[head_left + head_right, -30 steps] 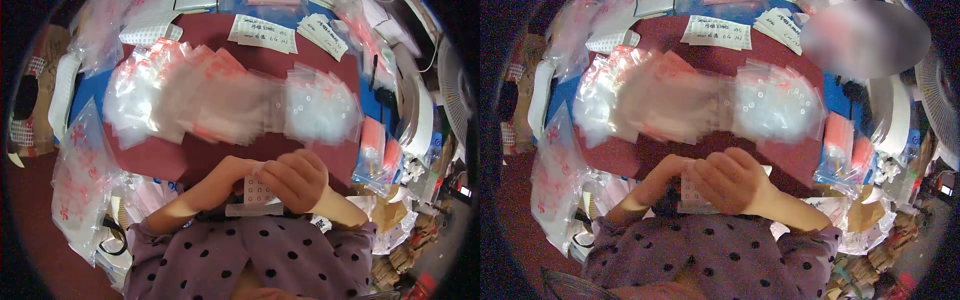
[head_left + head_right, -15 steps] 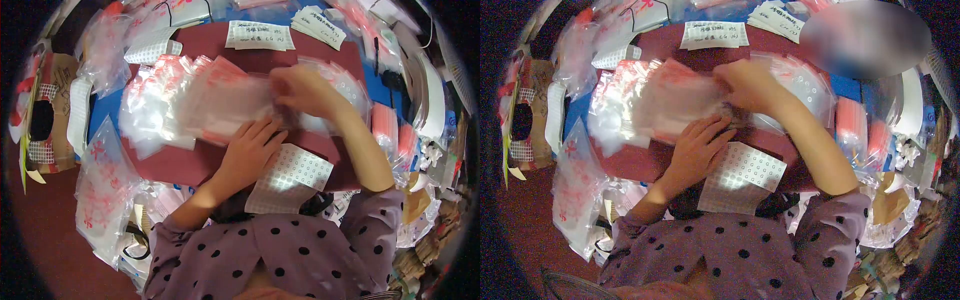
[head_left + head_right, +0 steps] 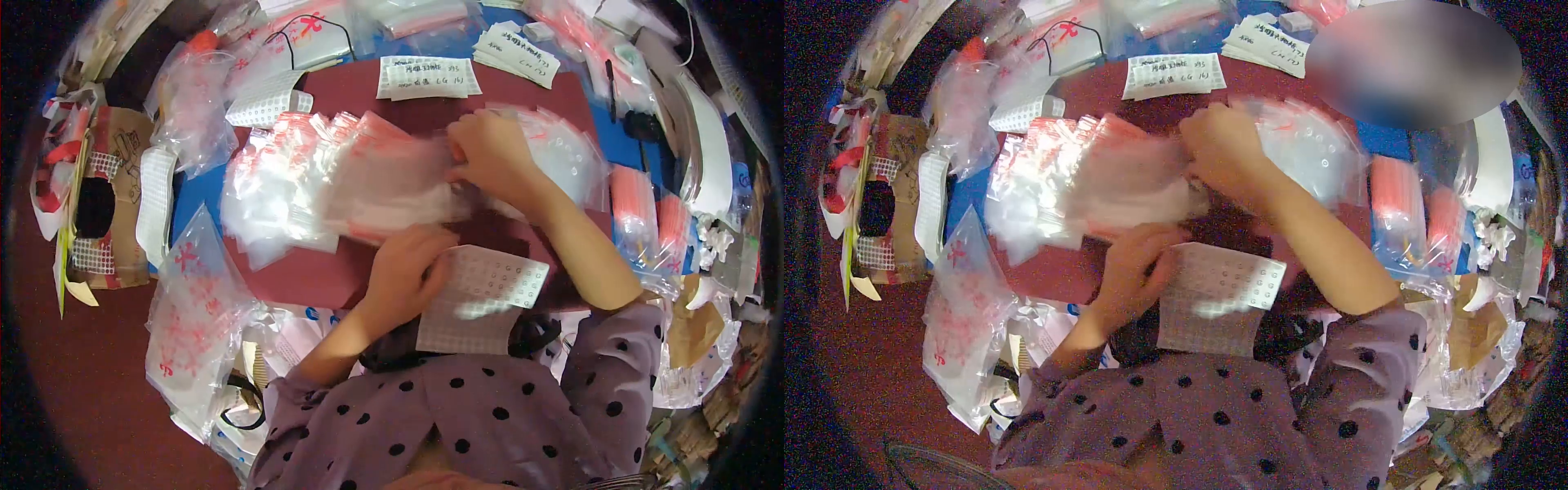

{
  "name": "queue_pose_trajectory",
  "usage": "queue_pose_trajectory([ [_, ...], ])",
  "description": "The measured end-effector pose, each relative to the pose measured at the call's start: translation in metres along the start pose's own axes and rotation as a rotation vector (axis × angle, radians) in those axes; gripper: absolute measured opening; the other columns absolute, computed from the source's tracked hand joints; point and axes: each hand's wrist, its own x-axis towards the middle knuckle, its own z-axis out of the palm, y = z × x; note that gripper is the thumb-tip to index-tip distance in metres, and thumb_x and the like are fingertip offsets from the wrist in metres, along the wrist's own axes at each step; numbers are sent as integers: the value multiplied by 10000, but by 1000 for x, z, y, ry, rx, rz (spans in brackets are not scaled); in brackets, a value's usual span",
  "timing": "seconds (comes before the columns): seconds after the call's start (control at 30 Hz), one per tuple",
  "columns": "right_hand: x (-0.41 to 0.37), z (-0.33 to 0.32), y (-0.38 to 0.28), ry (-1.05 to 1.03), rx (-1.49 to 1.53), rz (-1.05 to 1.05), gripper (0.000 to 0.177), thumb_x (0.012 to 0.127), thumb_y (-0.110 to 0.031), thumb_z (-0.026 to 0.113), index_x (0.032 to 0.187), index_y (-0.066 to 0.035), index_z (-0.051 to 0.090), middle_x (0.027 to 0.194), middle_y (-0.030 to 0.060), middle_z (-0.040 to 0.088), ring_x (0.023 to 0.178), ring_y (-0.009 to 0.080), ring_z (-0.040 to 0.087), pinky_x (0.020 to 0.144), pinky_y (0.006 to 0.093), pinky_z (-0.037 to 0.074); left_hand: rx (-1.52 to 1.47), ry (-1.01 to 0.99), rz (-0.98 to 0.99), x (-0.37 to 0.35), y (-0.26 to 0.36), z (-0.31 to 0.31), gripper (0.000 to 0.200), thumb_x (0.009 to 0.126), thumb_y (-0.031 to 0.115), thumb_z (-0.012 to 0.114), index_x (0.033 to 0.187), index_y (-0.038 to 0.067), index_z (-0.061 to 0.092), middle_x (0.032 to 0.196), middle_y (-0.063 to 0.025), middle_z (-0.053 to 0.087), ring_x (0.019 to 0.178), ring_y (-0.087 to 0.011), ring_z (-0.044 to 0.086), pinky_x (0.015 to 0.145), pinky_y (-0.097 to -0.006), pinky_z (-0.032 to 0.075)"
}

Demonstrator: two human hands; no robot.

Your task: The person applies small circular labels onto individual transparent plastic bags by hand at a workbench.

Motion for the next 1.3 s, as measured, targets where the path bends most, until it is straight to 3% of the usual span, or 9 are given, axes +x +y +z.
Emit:
queue_pose_trajectory([
  [0.07, -15, -11, 4, -22, 81, -10, 247, 631, -207, 725, 781, -59, 597, 767, 110, 599, 743, 266, 577, 659, 389, 442, -91, 16, -116, -7, 11, -12, 170, 781, 59, 554, 941, 10, 586, 851, -120, 613, 738, -258, 583, 698, -349, 465],
  [0.13, -39, -17, -1, -60, 900, 1, 243, 674, -190, 726, 788, -40, 571, 737, 87, 579, 693, 180, 550, 628, 321, 435, -317, -3, -525, -11, 19, -22, 154, 827, 50, 529, 961, -14, 569, 695, -130, 585, 563, -172, 539, 560, -279, 435],
  [0.27, -89, -23, -13, -76, 914, 13, 228, 719, -164, 711, 808, -27, 551, 725, 61, 549, 683, 101, 493, 616, 266, 415, -448, 312, -466, -6, 19, -17, 110, 866, 63, 514, 926, -21, 553, 577, -54, 491, 528, -64, 435, 498, -230, 353],
  [0.47, -122, -26, -12, -17, 987, 208, 180, 782, -149, 661, 746, -3, 561, 585, 46, 494, 615, 65, 436, 541, 262, 379, -341, 331, -392, -2, 16, -9, 96, 866, 73, 538, 891, -19, 544, 568, -20, 410, 549, -65, 364, 501, -218, 287],
  [0.6, -138, -24, 2, 59, 826, 107, 201, 790, -144, 655, 678, -2, 568, 555, 58, 483, 562, 101, 454, 513, 270, 370, -402, 238, -564, 4, 22, -4, 51, 827, 32, 583, 854, -6, 562, 598, -8, 457, 594, -66, 451, 534, -205, 345],
  [0.67, -144, -21, 6, 83, 799, 104, 200, 787, -142, 657, 670, -2, 573, 579, 67, 504, 558, 118, 474, 515, 274, 375, -780, 239, -672, 34, 58, 0, 77, 771, -14, 635, 821, 6, 580, 667, -1, 530, 674, -81, 546, 607, -204, 423],
  [0.87, -155, -18, 4, 263, 941, 77, 103, 777, -103, 647, 779, -12, 600, 680, 84, 556, 575, 171, 515, 523, 290, 390, -648, -184, -487, 33, 31, 1, 189, 736, -5, 678, 915, 6, 617, 801, -28, 613, 731, -98, 587, 661, -227, 468],
  [1.0, -163, -19, 5, 309, 821, 89, 81, 773, -80, 634, 824, -26, 602, 699, 88, 553, 602, 203, 536, 542, 290, 412, -785, -176, -557, 47, 49, 10, 181, 761, 44, 673, 933, 2, 636, 804, -24, 632, 737, -101, 590, 664, -231, 470],
  [1.3, -159, -32, 1, 318, 560, 9, 136, 761, -28, 575, 896, -28, 559, 857, 137, 532, 821, 318, 531, 704, 389, 436, -335, -90, -315, 44, 50, 16, 129, 781, 55, 638, 889, -3, 675, 806, -85, 680, 751, -105, 618, 684, -239, 474],
])
